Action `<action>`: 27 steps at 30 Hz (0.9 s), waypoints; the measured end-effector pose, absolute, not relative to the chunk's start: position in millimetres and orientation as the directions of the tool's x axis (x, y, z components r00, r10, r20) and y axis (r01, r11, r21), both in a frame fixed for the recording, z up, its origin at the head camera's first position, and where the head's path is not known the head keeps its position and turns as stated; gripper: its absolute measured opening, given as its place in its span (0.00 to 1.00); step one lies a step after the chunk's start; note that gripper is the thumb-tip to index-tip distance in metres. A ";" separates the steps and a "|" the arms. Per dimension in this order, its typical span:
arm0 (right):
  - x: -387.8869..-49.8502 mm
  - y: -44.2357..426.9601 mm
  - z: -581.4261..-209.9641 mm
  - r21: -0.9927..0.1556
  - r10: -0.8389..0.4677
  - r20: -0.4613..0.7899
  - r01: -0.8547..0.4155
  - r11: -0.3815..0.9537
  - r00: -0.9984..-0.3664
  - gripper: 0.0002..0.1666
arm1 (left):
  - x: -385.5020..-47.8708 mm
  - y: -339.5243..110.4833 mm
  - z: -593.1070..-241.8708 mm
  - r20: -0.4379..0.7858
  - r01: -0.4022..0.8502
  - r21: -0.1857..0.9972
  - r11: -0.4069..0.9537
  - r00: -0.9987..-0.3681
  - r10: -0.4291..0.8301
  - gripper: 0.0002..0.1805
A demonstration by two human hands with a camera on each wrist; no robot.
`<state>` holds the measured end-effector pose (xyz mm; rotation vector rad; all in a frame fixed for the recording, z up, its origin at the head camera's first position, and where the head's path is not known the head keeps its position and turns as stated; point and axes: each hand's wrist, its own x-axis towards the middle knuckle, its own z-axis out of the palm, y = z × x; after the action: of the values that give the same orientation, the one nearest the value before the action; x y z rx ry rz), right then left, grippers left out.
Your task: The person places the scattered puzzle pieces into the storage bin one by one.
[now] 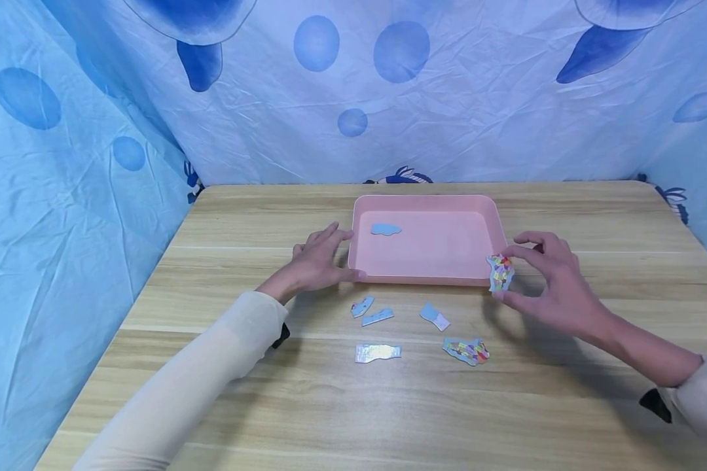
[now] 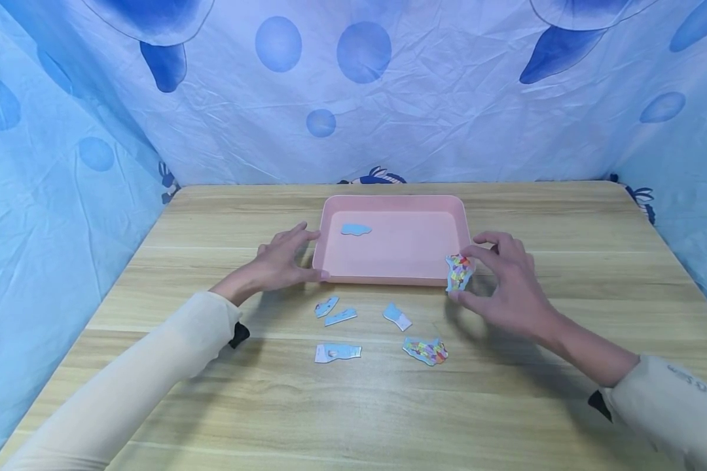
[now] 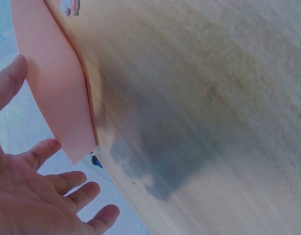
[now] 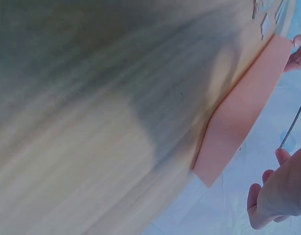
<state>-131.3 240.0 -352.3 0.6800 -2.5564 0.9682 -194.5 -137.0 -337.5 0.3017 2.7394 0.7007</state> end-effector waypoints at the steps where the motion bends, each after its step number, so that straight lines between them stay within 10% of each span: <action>1: -133.0 239.6 -350.8 -0.534 -0.320 0.448 -0.537 0.653 -0.835 0.35 | -194.5 -137.1 -337.2 -0.233 0.127 0.495 0.859 -0.934 0.272 0.48; 27: -178.1 224.5 -329.0 -0.574 -0.332 0.371 -0.496 0.652 -0.867 0.29 | -196.0 -138.7 -337.1 -0.237 0.129 0.503 0.855 -0.930 0.280 0.48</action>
<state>-178.1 224.5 -329.0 0.6721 -2.6379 1.0189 -196.0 -138.7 -337.1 0.3091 2.7274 0.7083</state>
